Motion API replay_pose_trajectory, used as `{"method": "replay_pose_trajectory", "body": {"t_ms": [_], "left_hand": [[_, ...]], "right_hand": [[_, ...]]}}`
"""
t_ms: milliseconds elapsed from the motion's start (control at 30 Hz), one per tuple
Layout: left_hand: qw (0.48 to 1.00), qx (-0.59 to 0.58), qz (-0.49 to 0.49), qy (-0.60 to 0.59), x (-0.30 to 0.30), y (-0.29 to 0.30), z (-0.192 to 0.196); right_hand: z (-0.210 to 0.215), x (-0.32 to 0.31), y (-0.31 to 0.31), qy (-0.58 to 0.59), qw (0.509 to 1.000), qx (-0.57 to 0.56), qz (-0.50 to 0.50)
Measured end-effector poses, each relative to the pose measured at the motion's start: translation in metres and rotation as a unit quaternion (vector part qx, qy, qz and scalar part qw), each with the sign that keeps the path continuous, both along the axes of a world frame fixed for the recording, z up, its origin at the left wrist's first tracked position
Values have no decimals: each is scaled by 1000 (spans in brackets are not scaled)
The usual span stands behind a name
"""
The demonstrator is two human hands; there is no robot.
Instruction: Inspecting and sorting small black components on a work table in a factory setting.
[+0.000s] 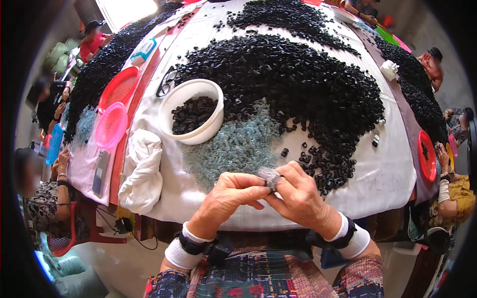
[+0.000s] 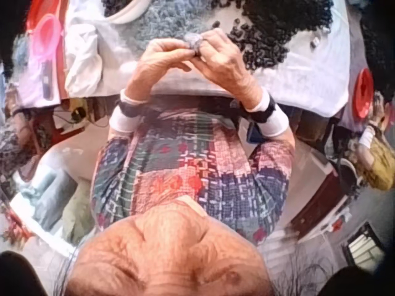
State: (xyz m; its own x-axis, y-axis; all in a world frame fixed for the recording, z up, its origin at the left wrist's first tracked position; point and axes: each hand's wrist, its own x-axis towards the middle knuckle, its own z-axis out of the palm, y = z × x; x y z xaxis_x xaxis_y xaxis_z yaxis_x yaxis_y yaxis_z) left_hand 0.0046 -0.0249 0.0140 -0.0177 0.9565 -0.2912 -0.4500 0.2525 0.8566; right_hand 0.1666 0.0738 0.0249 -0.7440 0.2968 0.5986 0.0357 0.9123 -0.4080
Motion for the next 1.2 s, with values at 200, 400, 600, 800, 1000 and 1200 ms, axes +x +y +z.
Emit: {"method": "replay_pose_trajectory", "body": {"t_ms": [200,400,600,800,1000,1200], "left_hand": [[990,43,103,-81,-25,7,9],[939,78,271,-196,-91,23,10],[941,96,237,-222,-107,30,10],[954,78,207,-202,-88,23,13],[964,40,189,-181,-68,16,7],[969,25,126,-209,-55,14,-4]], "right_hand": [[7,21,31,41,989,-114,-79],[-5,45,67,-43,984,-62,-164],[-21,27,70,-69,989,-39,-128],[-24,-1,67,-128,989,35,-63],[-29,1,65,-131,985,39,-103],[-36,0,61,-180,970,26,-159]]}}
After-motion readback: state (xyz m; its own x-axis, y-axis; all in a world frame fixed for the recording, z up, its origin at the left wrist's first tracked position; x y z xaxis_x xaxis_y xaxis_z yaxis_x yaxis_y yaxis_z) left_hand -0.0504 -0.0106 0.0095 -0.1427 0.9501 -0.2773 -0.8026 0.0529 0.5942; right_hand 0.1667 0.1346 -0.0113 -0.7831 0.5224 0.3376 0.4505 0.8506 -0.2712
